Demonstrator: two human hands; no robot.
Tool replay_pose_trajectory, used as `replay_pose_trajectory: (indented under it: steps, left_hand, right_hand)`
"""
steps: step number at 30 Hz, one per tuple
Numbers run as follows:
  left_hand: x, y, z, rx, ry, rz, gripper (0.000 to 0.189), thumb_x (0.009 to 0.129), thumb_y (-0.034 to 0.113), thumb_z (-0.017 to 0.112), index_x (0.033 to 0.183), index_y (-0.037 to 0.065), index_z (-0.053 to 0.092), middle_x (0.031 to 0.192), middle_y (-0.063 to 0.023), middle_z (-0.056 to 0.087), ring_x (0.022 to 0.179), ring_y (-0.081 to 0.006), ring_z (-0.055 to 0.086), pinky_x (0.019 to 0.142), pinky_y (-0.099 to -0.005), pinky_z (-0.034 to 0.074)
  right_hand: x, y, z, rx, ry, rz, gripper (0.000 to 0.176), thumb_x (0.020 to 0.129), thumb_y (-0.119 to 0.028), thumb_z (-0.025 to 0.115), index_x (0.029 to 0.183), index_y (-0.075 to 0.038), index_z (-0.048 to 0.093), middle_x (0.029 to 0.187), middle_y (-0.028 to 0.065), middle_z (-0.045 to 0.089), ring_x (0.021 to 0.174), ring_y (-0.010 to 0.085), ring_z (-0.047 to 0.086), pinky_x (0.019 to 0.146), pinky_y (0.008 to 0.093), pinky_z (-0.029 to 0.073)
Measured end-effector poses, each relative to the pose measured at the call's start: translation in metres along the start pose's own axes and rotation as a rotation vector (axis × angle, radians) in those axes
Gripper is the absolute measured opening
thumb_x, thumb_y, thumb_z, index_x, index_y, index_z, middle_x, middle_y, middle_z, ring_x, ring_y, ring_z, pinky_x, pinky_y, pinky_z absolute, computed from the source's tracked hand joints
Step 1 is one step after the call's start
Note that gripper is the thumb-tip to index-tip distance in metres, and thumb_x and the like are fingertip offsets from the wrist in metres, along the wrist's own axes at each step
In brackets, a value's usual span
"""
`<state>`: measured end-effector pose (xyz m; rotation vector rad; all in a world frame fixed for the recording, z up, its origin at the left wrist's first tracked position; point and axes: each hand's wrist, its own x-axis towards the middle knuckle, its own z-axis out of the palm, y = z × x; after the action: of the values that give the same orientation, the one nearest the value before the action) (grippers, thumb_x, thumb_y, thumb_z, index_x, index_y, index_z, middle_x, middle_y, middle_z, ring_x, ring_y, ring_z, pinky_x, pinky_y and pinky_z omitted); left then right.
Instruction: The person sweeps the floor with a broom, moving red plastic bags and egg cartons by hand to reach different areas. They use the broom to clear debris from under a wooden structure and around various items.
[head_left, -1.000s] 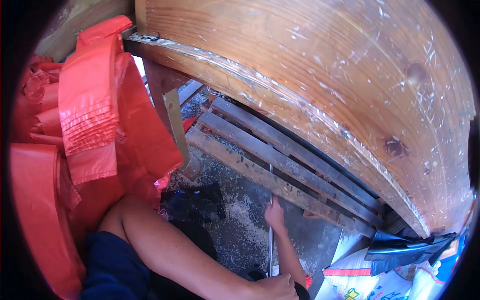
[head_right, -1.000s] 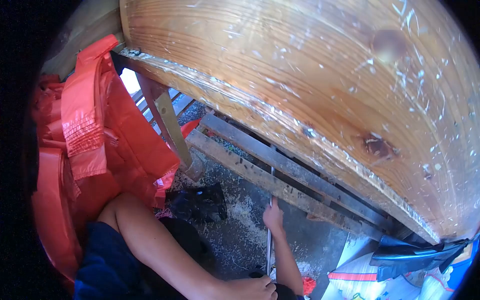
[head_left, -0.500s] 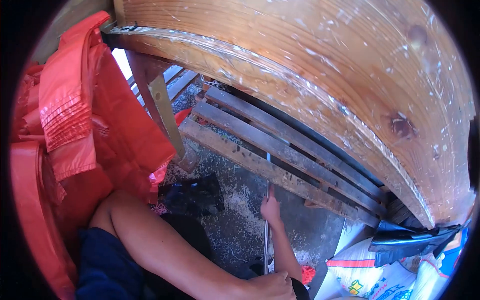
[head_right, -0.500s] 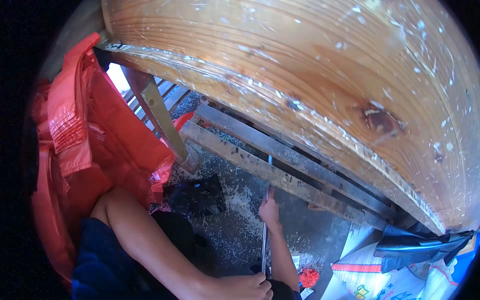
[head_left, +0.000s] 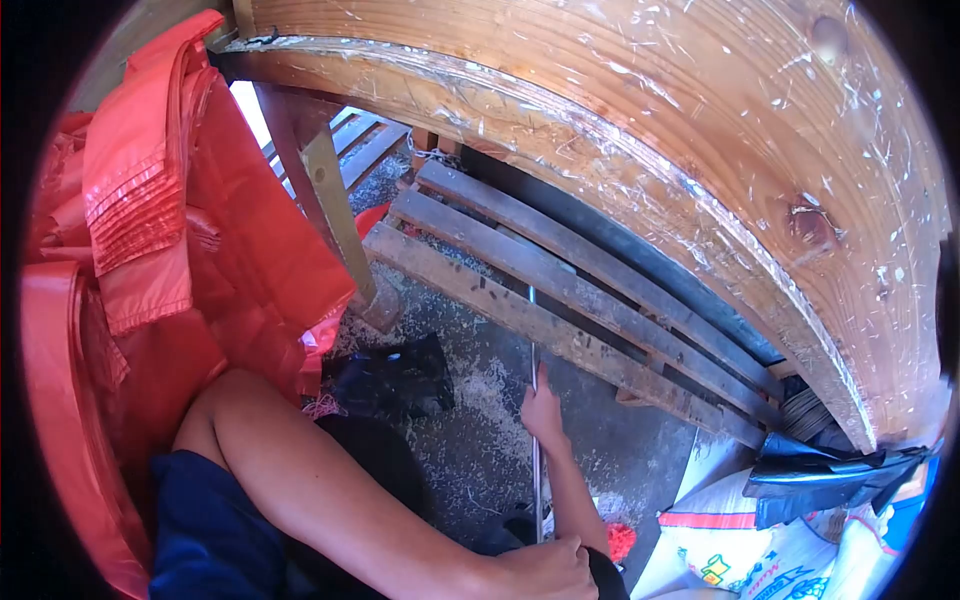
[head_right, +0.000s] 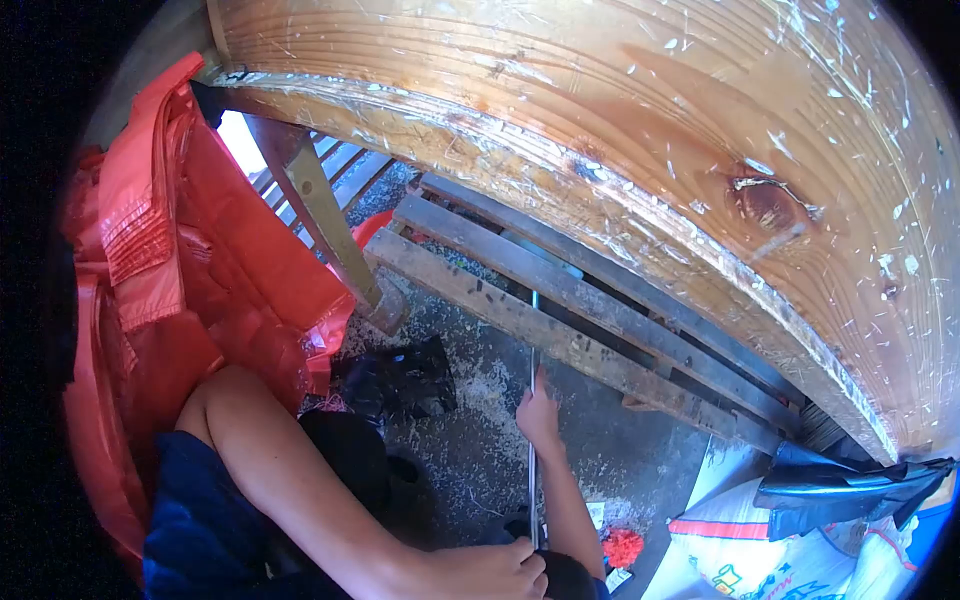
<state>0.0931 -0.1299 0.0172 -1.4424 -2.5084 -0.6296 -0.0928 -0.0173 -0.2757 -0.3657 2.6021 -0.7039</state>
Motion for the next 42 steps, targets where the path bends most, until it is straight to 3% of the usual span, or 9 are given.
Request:
replay_pose_trajectory:
  steps: [8,16,21,24,26,28,33,36,42]
  left_hand:
    - [-0.001,0.002,0.004,-0.059,-0.024,-0.101,0.017,0.082,0.012,0.055,0.079,0.002,0.068,0.077,-0.0163,0.069,0.071,-0.0270,0.065,0.065,-0.0377,0.046]
    - [0.004,0.002,0.005,-0.049,-0.013,-0.048,0.019,0.082,0.012,0.054,0.079,0.001,0.070,0.080,-0.0173,0.070,0.071,-0.0270,0.065,0.065,-0.0376,0.046]
    - [0.005,0.006,0.011,0.039,0.051,-0.137,0.021,0.083,0.012,0.054,0.081,0.000,0.071,0.078,-0.0163,0.070,0.074,-0.0276,0.066,0.068,-0.0382,0.046]
    - [0.004,-0.001,0.011,0.069,0.017,-0.095,0.020,0.082,0.012,0.055,0.079,0.000,0.072,0.077,-0.0168,0.070,0.075,-0.0275,0.066,0.069,-0.0402,0.047]
    - [0.004,0.002,0.014,0.002,0.027,-0.100,0.019,0.081,0.011,0.056,0.075,0.001,0.071,0.076,-0.0171,0.069,0.074,-0.0277,0.066,0.068,-0.0394,0.047]
    - [0.007,0.002,0.015,-0.083,-0.014,-0.094,0.019,0.081,0.011,0.056,0.074,0.001,0.071,0.076,-0.0169,0.069,0.074,-0.0277,0.066,0.067,-0.0386,0.047]
    - [0.004,0.001,0.012,-0.223,0.041,-0.012,0.020,0.081,0.012,0.057,0.074,0.001,0.071,0.074,-0.0168,0.069,0.073,-0.0273,0.066,0.067,-0.0359,0.047]
    - [0.006,0.007,0.015,-0.111,0.105,-0.036,0.020,0.081,0.013,0.057,0.075,0.000,0.072,0.075,-0.0171,0.069,0.074,-0.0276,0.066,0.069,-0.0377,0.047]
    - [0.024,0.009,0.025,-0.103,-0.143,-0.009,0.023,0.082,0.018,0.058,0.079,0.001,0.073,0.081,-0.0168,0.070,0.077,-0.0290,0.067,0.072,-0.0409,0.047]
  right_hand:
    - [-0.142,0.033,-0.076,-0.071,-0.155,-0.143,0.062,0.092,-0.017,0.049,0.150,-0.018,0.027,0.099,0.0340,0.062,0.095,0.0481,0.062,0.083,0.0488,0.049]
    - [-0.044,-0.004,-0.029,-0.024,-0.016,-0.096,0.060,0.094,-0.018,0.046,0.150,-0.014,0.024,0.090,0.0334,0.063,0.088,0.0521,0.060,0.079,0.0548,0.048]
    - [-0.134,0.023,-0.080,-0.125,-0.301,-0.113,0.063,0.093,-0.022,0.049,0.150,-0.014,0.023,0.093,0.0345,0.063,0.089,0.0530,0.060,0.079,0.0551,0.048]
    - [-0.172,0.031,-0.118,-0.074,-0.317,-0.130,0.062,0.093,-0.020,0.050,0.150,-0.015,0.025,0.096,0.0337,0.063,0.089,0.0512,0.061,0.079,0.0539,0.049]
    - [-0.173,0.023,-0.130,-0.123,-0.267,0.056,0.061,0.093,-0.018,0.050,0.149,-0.016,0.028,0.098,0.0331,0.063,0.092,0.0496,0.061,0.080,0.0528,0.049]
    - [-0.142,0.029,-0.109,-0.093,-0.124,-0.095,0.060,0.093,-0.019,0.050,0.149,-0.017,0.028,0.096,0.0330,0.063,0.091,0.0496,0.062,0.080,0.0535,0.049]
    - [-0.085,0.033,-0.045,-0.041,-0.126,0.063,0.058,0.093,-0.019,0.048,0.148,-0.015,0.032,0.106,0.0301,0.062,0.096,0.0451,0.063,0.083,0.0465,0.049]
    - [-0.146,0.063,-0.048,-0.007,-0.190,-0.099,0.059,0.094,-0.023,0.048,0.149,-0.017,0.028,0.094,0.0330,0.063,0.090,0.0492,0.062,0.080,0.0513,0.049]
    - [-0.232,0.156,-0.093,0.188,-0.438,-0.025,0.059,0.094,-0.023,0.050,0.149,-0.017,0.028,0.093,0.0317,0.064,0.089,0.0484,0.063,0.078,0.0484,0.051]
